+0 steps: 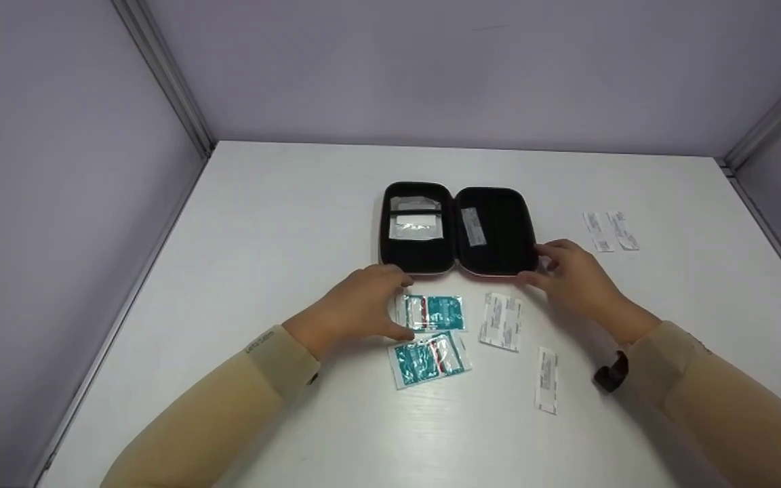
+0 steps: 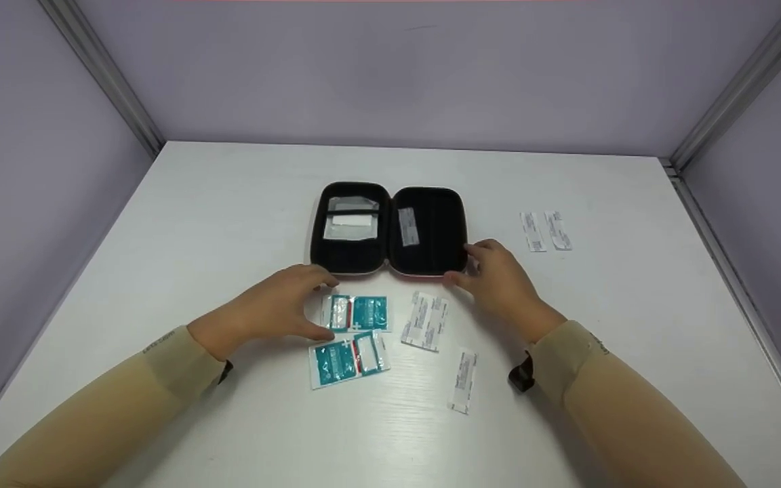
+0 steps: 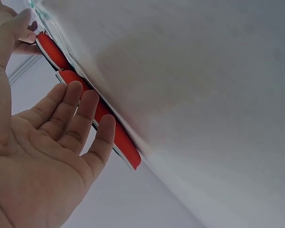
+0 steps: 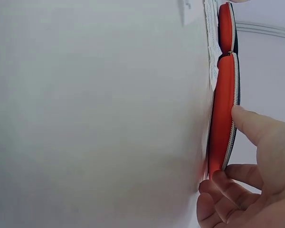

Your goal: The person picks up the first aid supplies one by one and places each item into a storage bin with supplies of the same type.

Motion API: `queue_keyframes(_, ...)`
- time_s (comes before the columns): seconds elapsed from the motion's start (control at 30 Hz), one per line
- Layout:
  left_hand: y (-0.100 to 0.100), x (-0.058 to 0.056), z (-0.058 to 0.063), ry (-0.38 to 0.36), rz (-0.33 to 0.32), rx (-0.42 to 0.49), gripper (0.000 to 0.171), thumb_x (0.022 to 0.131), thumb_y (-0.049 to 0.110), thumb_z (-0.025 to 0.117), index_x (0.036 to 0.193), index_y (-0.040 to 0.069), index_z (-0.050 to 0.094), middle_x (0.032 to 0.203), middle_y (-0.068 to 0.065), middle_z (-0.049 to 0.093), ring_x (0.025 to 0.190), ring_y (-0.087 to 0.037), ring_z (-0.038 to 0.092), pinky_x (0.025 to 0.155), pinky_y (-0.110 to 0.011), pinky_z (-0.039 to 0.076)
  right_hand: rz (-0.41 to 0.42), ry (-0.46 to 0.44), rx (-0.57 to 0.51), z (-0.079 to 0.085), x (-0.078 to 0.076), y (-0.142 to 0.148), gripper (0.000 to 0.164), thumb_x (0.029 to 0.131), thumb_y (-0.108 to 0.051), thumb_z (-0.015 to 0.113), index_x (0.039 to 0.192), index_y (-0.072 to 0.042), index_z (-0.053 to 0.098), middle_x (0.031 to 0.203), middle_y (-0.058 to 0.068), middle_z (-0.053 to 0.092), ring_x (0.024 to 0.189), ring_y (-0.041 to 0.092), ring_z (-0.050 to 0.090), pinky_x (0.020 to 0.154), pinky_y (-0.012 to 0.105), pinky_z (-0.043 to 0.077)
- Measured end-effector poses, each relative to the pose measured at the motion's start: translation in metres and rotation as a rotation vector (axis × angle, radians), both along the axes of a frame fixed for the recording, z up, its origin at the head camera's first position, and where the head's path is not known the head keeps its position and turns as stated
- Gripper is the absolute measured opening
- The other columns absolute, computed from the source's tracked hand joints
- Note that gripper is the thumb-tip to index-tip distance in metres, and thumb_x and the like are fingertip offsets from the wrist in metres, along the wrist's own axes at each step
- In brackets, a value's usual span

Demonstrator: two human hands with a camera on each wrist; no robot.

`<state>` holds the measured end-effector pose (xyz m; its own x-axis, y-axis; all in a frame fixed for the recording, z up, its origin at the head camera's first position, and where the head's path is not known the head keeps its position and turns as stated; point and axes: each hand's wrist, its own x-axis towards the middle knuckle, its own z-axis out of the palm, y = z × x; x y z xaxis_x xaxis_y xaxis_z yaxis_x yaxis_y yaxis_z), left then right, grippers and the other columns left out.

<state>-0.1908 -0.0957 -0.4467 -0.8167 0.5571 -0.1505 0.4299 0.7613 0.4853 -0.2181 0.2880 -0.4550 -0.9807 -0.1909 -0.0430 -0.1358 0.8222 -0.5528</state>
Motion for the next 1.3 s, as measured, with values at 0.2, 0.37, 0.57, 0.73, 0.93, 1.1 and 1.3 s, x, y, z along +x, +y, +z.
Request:
queue_keyframes(0.2,0.001,0.0005,0.0,-0.01,-0.004,-0.007,0.09,0.083,0.046,0.101,0.156,0.009,0.063,0.154,-0.004,0.068,0.147,-0.027,0.061,0.132,-0.046,0.046,0.0,-0.002,0.001,-0.0004,-0.001,0.0004,0.077,0.105,-0.038,0.083,0.158,0.011,0.057,0.154,0.028,0.062,0.127,0.043,0.066,0.107,0.058,0.056)
queue_keyframes(0.37,0.0017,-0.0001,-0.0011,-0.003,-0.017,-0.005,0.089,0.083,0.044,0.101,0.157,0.01,0.063,0.155,-0.004,0.067,0.148,-0.027,0.06,0.133,-0.045,0.046,-0.005,-0.002,0.007,-0.0009,-0.0011,0.0008,0.076,0.105,-0.038,0.083,0.158,0.011,0.057,0.155,0.027,0.062,0.127,0.042,0.066,0.106,0.057,0.056)
queue_keyframes(0.57,0.002,0.0,-0.0023,-0.028,-0.013,0.018,0.086,0.084,0.037,0.101,0.157,0.01,0.064,0.154,-0.004,0.068,0.146,-0.025,0.06,0.133,-0.042,0.045,0.0,-0.008,0.014,-0.0016,-0.0016,0.0005,0.076,0.105,-0.037,0.082,0.158,0.01,0.057,0.154,0.027,0.062,0.128,0.043,0.066,0.109,0.059,0.056)
queue_keyframes(0.73,0.0029,0.0005,-0.0019,-0.046,-0.021,0.011,0.08,0.087,0.033,0.099,0.156,0.008,0.065,0.152,-0.006,0.069,0.143,-0.025,0.06,0.133,-0.043,0.046,-0.011,-0.025,0.015,-0.0012,-0.002,-0.0001,0.077,0.105,-0.04,0.082,0.16,0.008,0.057,0.157,0.026,0.06,0.13,0.042,0.065,0.112,0.06,0.056)
queue_keyframes(0.93,0.0025,-0.0002,-0.0017,-0.054,-0.005,0.014,0.074,0.089,0.028,0.098,0.154,0.009,0.067,0.15,-0.005,0.071,0.138,-0.023,0.062,0.13,-0.042,0.049,-0.01,-0.018,0.025,0.0008,-0.0012,-0.0013,0.075,0.106,-0.041,0.082,0.159,0.006,0.059,0.158,0.027,0.059,0.131,0.043,0.066,0.114,0.062,0.055)
queue_keyframes(1.1,0.0009,-0.0023,-0.0014,-0.06,0.01,0.02,0.071,0.089,0.025,0.097,0.152,0.009,0.068,0.145,-0.004,0.072,0.132,-0.022,0.062,0.127,-0.042,0.052,-0.018,-0.026,0.025,0.0002,-0.0016,-0.0015,0.075,0.106,-0.039,0.082,0.16,0.006,0.058,0.157,0.026,0.06,0.13,0.043,0.066,0.114,0.061,0.055)
queue_keyframes(1.3,-0.002,-0.005,0.0006,-0.076,0.049,0.041,0.072,0.089,0.021,0.097,0.152,0.007,0.067,0.141,-0.004,0.071,0.125,-0.02,0.064,0.123,-0.041,0.054,-0.018,-0.031,0.018,-0.0003,-0.0014,-0.0007,0.075,0.105,-0.039,0.082,0.159,0.008,0.057,0.157,0.027,0.06,0.131,0.042,0.066,0.113,0.06,0.056)
